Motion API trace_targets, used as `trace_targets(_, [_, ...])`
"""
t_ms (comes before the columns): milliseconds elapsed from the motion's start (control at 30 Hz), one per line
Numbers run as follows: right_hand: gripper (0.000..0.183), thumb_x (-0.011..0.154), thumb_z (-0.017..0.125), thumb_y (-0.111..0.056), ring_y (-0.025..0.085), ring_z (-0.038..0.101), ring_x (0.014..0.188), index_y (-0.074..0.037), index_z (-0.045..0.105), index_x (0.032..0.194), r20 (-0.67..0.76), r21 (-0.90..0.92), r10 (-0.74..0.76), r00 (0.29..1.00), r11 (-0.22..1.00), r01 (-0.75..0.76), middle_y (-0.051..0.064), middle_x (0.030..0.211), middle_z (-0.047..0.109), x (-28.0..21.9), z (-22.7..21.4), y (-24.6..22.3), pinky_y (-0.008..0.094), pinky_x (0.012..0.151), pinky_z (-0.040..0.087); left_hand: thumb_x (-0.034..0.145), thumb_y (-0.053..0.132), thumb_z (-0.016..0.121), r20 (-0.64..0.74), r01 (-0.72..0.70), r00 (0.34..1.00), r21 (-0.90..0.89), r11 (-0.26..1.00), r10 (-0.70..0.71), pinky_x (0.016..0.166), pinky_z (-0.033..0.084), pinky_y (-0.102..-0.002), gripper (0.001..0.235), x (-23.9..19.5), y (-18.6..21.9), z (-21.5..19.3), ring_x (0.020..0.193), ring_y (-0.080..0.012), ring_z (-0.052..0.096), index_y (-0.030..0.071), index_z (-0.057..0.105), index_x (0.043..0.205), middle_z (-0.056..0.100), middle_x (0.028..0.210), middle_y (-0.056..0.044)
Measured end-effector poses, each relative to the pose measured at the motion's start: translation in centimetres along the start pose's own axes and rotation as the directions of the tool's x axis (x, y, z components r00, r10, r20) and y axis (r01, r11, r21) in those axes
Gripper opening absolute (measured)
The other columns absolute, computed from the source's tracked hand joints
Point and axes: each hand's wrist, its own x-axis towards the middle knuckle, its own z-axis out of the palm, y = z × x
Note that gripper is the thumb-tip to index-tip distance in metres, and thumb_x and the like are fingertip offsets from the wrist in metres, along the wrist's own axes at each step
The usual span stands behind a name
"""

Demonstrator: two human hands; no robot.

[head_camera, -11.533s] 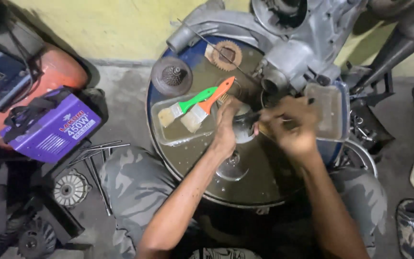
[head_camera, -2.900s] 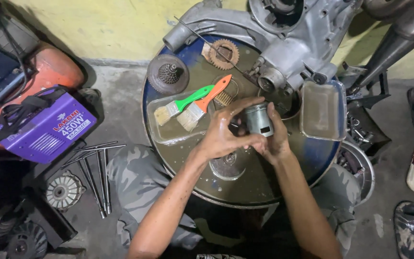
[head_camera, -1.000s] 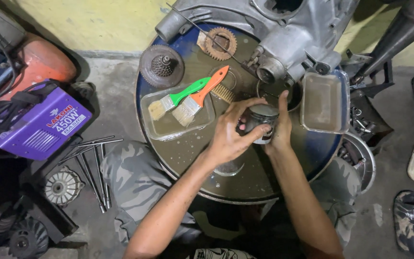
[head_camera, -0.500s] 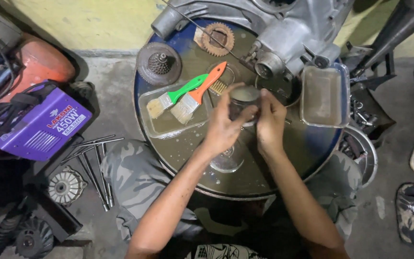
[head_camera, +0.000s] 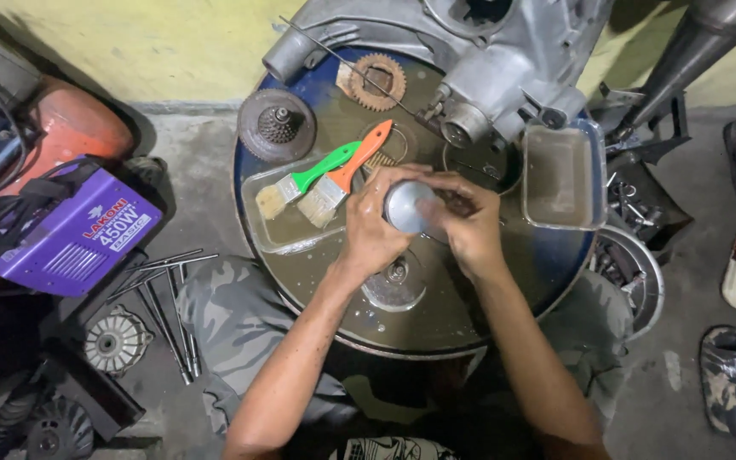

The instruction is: Cleaning a motorcycle piston using a brush and solvent on a makeshift workbench.

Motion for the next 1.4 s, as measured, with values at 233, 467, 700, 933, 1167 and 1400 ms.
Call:
trace_targets(233, [0.025, 0.107, 0.082, -0.008, 0.010, 0.068, 0.087, -0.003, 0.077, 0.083, -0.216, 0.025, 0.047, 0.975, 0.999, -0.043, 0.003, 0.074, 0.066, -1.0, 1.2, -0.9, 0.021, 0.076, 0.053, 0.076, 0.002, 0.093, 0.087, -0.038, 0.995, -0.095, 0.995, 0.046, 0.104, 0.062, -0.053, 0.054, -0.4, 0.7, -0.1, 0.113, -0.0415, 0.081, 0.002, 0.073, 0.126, 0.082, 0.121, -0.021])
trace_targets(467, [0.020, 0.094, 0.091, -0.006, 0.018, 0.067, 0.093, 0.001, 0.072, 0.096, -0.064, -0.177, -0.081, 0.995, 0.982, 0.069, 0.012, 0.092, 0.071, -1.1, 0.7, -0.6, 0.033, 0.076, 0.055, 0.105, 0.076, 0.047, 0.175, -0.253, 0.950, -0.048, 0.966, 0.257, 0.099, 0.064, -0.060, 0.090, 0.2, 2.3, -1.5, 0.114, -0.0491, 0.077, -0.007, 0.069, 0.131, 0.077, 0.121, -0.028])
trace_targets(700, [0.053, 0.076, 0.105, -0.003, 0.023, 0.066, 0.110, 0.001, 0.064, 0.110, 0.032, -0.121, -0.129, 0.991, 0.984, 0.132, 0.014, 0.111, 0.069, -2.2, 2.1, -1.9, 0.035, 0.086, 0.054, 0.109, 0.077, 0.032, 0.162, -0.312, 0.938, 0.007, 0.950, 0.307, 0.094, 0.065, -0.058, 0.095, -0.3, 1.2, -1.5, 0.111, -0.0478, 0.078, -0.007, 0.071, 0.132, 0.078, 0.121, -0.025])
trace_targets(933, [0.014, 0.105, 0.080, -0.002, 0.016, 0.063, 0.100, 0.001, 0.067, 0.099, -0.063, -0.191, 0.039, 0.997, 0.980, -0.050, 0.011, 0.102, 0.069, -2.6, -1.4, -1.6, 0.031, 0.074, 0.054, 0.104, 0.083, 0.041, 0.181, -0.381, 0.905, -0.055, 0.923, 0.385, 0.095, 0.063, -0.059, 0.099, -0.9, -1.2, -0.6, 0.112, -0.0527, 0.074, -0.008, 0.072, 0.128, 0.076, 0.118, -0.028])
trace_targets(1167, [0.036, 0.088, 0.096, -0.005, 0.021, 0.066, 0.095, 0.003, 0.065, 0.104, 0.059, -0.225, 0.126, 0.990, 0.968, -0.110, 0.013, 0.102, 0.067, -3.0, -2.5, -2.0, 0.033, 0.068, 0.058, 0.105, 0.076, 0.048, 0.220, -0.354, 0.908, -0.045, 0.934, 0.355, 0.097, 0.063, -0.057, 0.091, -0.9, 1.3, -1.5, 0.110, -0.0503, 0.075, -0.007, 0.075, 0.127, 0.077, 0.115, -0.027])
trace_targets(1400, [0.023, 0.098, 0.090, -0.011, 0.018, 0.064, 0.085, 0.003, 0.074, 0.105, -0.060, -0.206, 0.251, 0.966, 0.944, -0.258, 0.011, 0.091, 0.065, -2.7, -0.9, -3.9, 0.036, 0.063, 0.065, 0.097, 0.052, 0.078, 0.190, -0.254, 0.944, -0.107, 0.961, 0.271, 0.096, 0.063, -0.052, 0.059, -0.6, 0.2, -2.0, 0.107, -0.0458, 0.077, -0.002, 0.078, 0.121, 0.081, 0.111, -0.019])
